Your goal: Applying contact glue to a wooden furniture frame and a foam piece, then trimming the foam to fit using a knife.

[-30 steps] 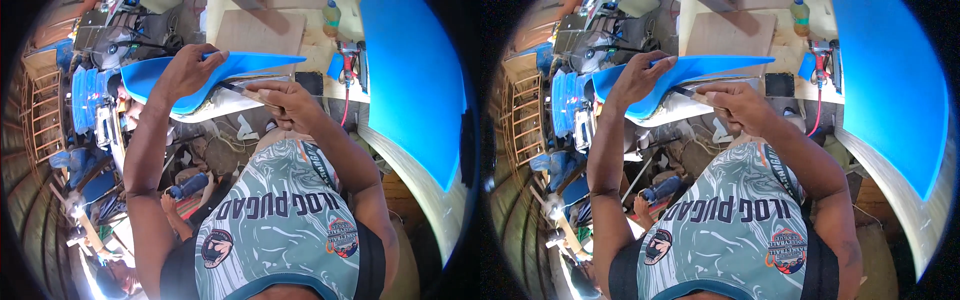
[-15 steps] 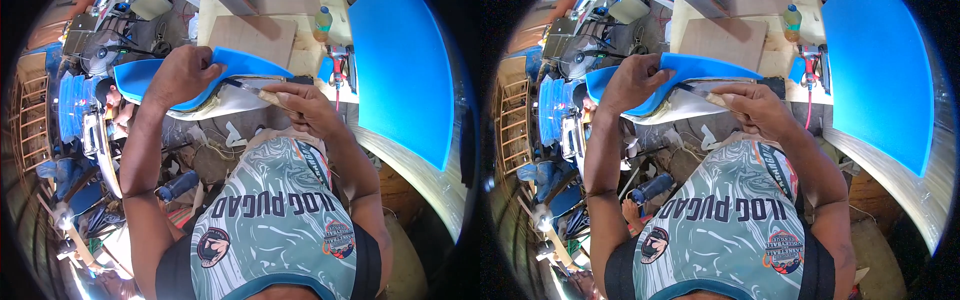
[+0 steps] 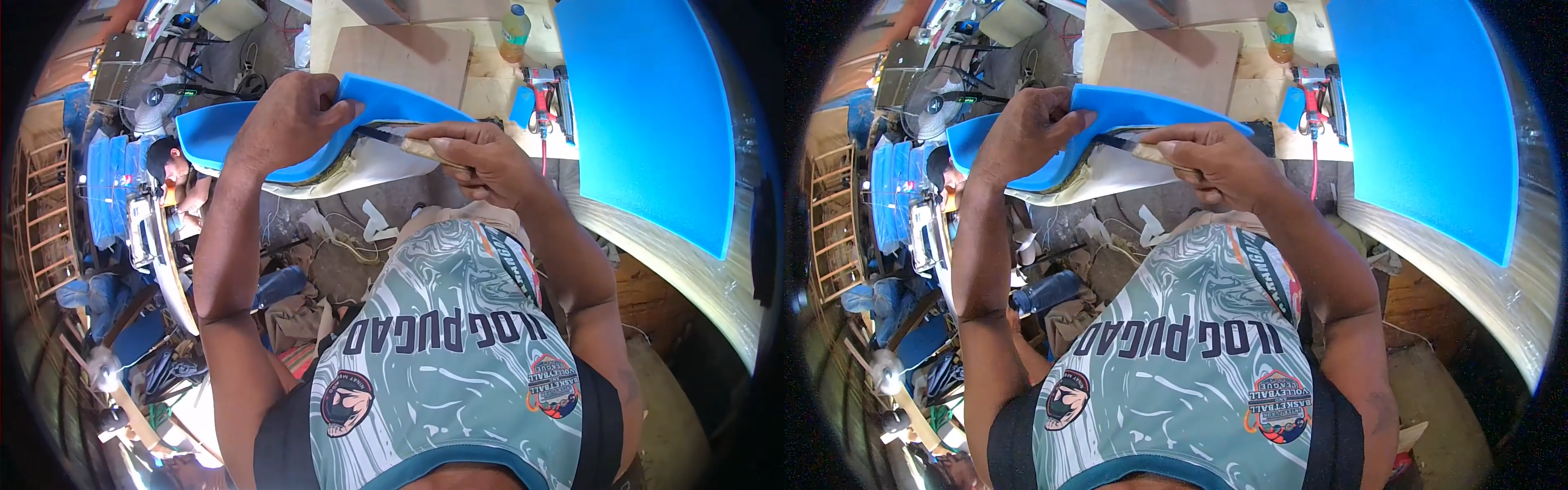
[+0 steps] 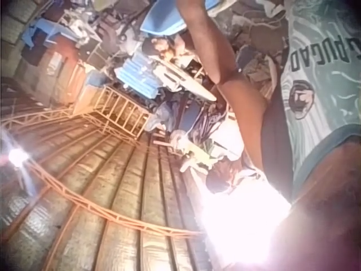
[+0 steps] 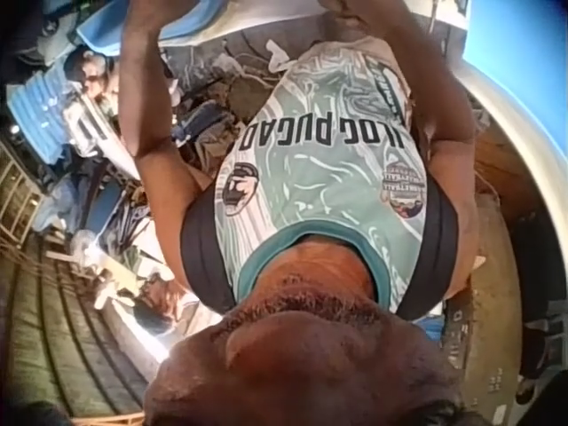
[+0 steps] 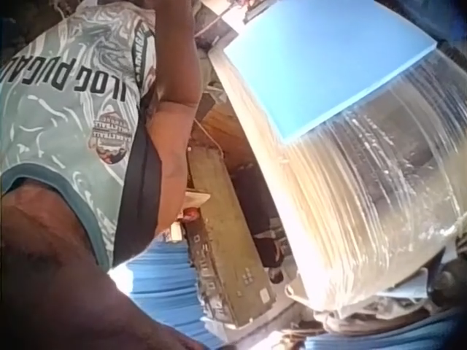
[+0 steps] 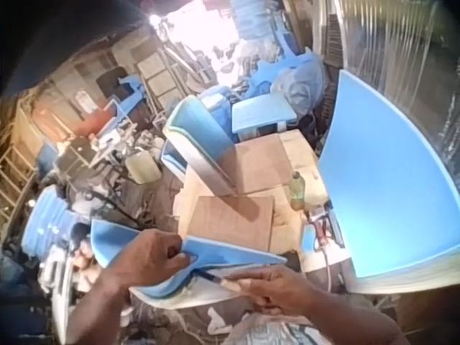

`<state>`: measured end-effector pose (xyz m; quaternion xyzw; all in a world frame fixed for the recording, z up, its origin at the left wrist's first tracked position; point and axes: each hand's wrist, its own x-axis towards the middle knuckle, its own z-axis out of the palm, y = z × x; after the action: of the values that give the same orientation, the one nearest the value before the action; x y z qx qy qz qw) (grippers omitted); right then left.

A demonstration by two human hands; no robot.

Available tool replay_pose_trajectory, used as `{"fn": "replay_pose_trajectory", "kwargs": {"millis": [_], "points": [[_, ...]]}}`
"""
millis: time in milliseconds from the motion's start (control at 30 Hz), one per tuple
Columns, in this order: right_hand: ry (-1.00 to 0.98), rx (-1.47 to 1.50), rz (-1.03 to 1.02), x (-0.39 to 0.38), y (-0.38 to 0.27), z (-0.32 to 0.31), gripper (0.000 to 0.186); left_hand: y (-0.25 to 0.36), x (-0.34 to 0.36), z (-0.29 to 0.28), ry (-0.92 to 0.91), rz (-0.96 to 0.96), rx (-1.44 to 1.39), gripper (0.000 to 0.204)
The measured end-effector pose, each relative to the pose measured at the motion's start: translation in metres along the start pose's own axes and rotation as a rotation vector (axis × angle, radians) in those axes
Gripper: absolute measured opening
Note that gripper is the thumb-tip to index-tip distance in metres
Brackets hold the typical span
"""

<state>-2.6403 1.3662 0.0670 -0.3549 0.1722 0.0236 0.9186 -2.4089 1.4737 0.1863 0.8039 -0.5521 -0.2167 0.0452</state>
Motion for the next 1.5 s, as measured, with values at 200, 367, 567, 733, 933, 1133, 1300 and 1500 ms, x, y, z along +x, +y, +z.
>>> {"fn": "replay_pose_trajectory", "kwargs": {"millis": [200, 367, 567, 733, 933, 1133, 1300, 1500], "points": [[0.061, -0.226, -0.173, -0.032, 0.016, 0.007, 0.039, 0.003, 0.004, 0.003, -0.014, 0.022, 0.021, 0.029], [0.125, -0.507, -0.357, -0.020, 0.018, 0.017, 0.037, 0.008, 0.012, 0.007, -0.039, 0.069, 0.080, 0.025], [0.241, -0.498, -0.173, -0.065, 0.017, 0.018, 0.034, 0.028, 0.018, 0.014, -0.071, 0.083, -0.069, 0.033], [0.343, -0.553, -0.375, -0.056, 0.030, 0.010, 0.035, 0.031, 0.046, 0.037, -0.031, 0.305, -0.054, 0.036], [0.460, -0.630, -0.493, -0.096, 0.055, -0.001, 0.036, 0.042, 0.086, 0.065, -0.061, 0.492, -0.066, 0.032], [0.660, -0.624, -0.460, -0.114, 0.076, 0.023, 0.036, 0.068, 0.074, 0.060, -0.157, 0.599, -0.006, 0.036], [0.685, -0.525, -0.501, -0.119, 0.107, 0.031, 0.036, 0.075, 0.047, 0.060, -0.214, 0.484, 0.103, 0.030], [0.798, -0.609, -0.561, -0.116, 0.117, 0.046, 0.035, 0.099, 0.038, 0.056, -0.198, 0.663, 0.166, 0.028]]}}
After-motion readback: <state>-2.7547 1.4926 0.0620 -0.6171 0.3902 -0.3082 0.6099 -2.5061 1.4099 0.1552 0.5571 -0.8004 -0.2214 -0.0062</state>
